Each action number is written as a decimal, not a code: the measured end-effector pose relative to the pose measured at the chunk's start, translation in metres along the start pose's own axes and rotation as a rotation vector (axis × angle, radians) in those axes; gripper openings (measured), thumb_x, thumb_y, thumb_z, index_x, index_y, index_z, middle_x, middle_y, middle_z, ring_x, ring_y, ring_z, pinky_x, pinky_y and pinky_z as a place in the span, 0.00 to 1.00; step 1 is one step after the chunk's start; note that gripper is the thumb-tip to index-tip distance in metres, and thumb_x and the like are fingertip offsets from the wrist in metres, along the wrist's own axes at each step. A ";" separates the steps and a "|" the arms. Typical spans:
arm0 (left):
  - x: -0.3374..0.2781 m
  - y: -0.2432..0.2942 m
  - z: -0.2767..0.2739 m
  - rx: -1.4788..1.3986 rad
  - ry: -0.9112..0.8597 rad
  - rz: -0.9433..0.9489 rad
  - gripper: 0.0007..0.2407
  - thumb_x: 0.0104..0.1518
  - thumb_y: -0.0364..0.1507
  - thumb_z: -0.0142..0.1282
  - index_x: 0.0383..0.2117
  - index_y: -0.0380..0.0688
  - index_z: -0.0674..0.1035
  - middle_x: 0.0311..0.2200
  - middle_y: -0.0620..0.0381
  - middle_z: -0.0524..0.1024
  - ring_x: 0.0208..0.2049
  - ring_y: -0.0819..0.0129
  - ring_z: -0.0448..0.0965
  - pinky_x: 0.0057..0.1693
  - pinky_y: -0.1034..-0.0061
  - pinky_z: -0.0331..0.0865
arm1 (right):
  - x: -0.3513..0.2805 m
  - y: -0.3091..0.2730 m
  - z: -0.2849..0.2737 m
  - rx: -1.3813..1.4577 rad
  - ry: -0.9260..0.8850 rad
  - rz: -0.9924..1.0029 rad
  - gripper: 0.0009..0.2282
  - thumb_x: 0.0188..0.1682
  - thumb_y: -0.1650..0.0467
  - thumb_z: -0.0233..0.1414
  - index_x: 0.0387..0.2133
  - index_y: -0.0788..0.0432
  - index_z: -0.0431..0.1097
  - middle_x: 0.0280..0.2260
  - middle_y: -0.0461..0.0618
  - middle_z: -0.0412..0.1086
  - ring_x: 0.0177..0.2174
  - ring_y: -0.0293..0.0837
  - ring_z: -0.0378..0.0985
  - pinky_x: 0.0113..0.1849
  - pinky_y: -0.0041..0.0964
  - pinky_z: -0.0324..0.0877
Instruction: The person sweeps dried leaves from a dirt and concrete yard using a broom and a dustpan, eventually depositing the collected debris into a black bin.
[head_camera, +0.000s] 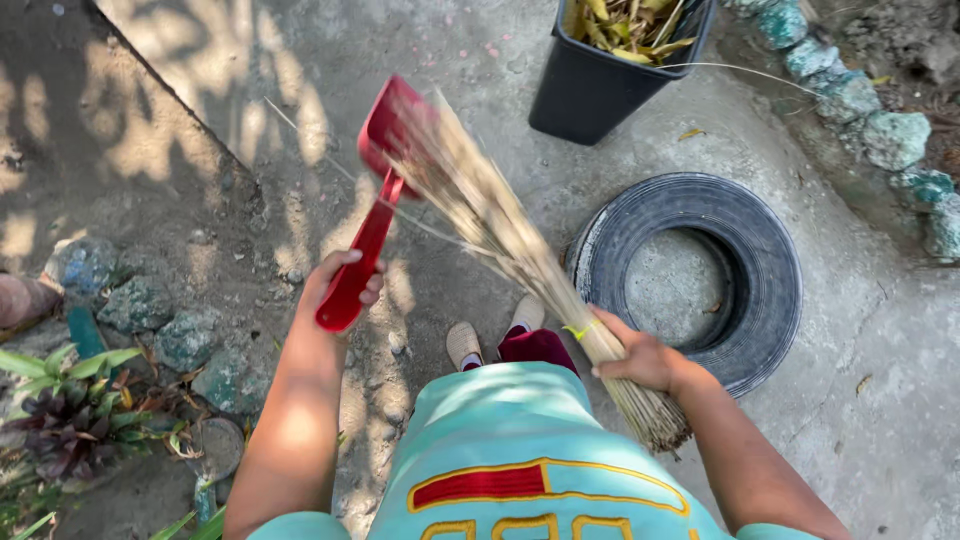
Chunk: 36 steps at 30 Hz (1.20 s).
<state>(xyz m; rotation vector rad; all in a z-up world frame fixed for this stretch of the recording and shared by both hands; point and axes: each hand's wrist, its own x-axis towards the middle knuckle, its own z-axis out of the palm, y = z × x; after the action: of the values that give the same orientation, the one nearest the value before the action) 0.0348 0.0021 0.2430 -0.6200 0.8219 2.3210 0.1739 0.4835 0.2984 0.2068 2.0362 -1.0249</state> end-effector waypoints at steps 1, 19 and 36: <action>0.002 0.008 0.028 0.086 -0.024 -0.004 0.19 0.57 0.30 0.55 0.52 0.29 0.72 0.30 0.47 0.77 0.24 0.66 0.77 0.27 0.79 0.71 | -0.015 -0.001 -0.006 0.041 0.060 -0.013 0.47 0.33 0.64 0.63 0.70 0.35 0.45 0.53 0.59 0.74 0.53 0.50 0.76 0.54 0.39 0.65; 0.172 -0.076 0.331 1.539 -0.069 0.533 0.44 0.47 0.21 0.66 0.72 0.47 0.50 0.48 0.50 0.74 0.45 0.65 0.78 0.51 0.72 0.72 | -0.034 0.071 -0.088 0.333 0.725 0.118 0.36 0.34 0.62 0.64 0.60 0.57 0.62 0.46 0.61 0.76 0.48 0.50 0.79 0.51 0.42 0.69; 0.222 -0.045 0.407 1.051 -0.619 -0.061 0.33 0.55 0.18 0.57 0.70 0.52 0.61 0.32 0.52 0.75 0.22 0.69 0.76 0.27 0.75 0.72 | -0.063 0.031 0.060 1.010 0.997 0.304 0.32 0.36 0.66 0.64 0.57 0.59 0.65 0.41 0.54 0.76 0.41 0.45 0.77 0.44 0.41 0.72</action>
<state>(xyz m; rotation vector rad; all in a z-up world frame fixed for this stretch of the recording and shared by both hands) -0.1849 0.3900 0.3791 0.4901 1.4463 1.5218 0.2658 0.4727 0.3072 1.7772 1.9192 -1.8842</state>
